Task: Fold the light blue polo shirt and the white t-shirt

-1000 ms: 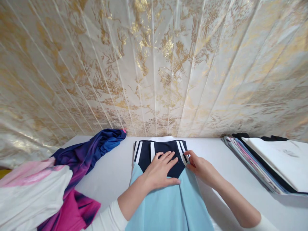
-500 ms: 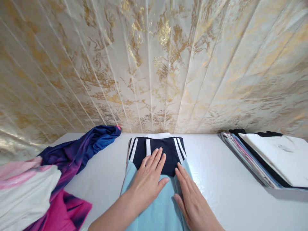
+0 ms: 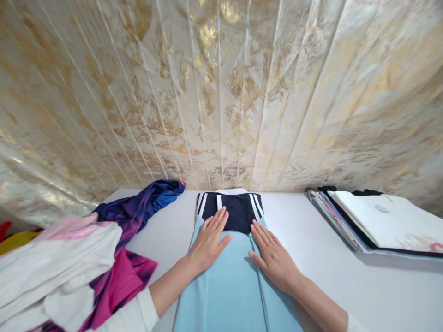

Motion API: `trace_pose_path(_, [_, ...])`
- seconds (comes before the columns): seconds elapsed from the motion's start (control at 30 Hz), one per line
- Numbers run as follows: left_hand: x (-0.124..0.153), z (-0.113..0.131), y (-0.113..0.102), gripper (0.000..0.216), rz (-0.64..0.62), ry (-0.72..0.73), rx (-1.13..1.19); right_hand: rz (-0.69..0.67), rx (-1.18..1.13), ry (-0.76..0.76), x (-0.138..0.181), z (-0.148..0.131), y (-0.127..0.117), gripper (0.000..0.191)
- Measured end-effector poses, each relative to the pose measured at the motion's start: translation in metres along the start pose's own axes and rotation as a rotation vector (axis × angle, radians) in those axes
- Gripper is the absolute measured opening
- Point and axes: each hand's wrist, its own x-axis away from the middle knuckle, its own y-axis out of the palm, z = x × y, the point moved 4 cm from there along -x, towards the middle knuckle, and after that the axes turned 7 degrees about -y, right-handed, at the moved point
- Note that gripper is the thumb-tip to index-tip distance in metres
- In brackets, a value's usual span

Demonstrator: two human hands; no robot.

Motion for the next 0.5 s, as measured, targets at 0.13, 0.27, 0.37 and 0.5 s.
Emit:
trace_pose_path(0.13, [0.044,-0.009,-0.006,0.054,0.072,-0.056,-0.084,0.058,0.008,0.049,0.017,-0.011,-0.004,0.061])
trace_pose_path(0.27, [0.083,-0.018,-0.001,0.059,0.100,-0.061,-0.216,0.138,0.046,0.025,0.033,-0.037,-0.006,0.071])
trace_pose_path(0.37, [0.092,-0.020,0.002,0.063,0.097,-0.073,-0.254,0.146,0.099,0.000,0.038,-0.047,-0.007,0.083])
trace_pose_path(0.5, [0.088,-0.021,0.000,0.062,0.079,-0.052,-0.273,0.126,0.126,-0.018,0.037,-0.042,-0.011,0.086])
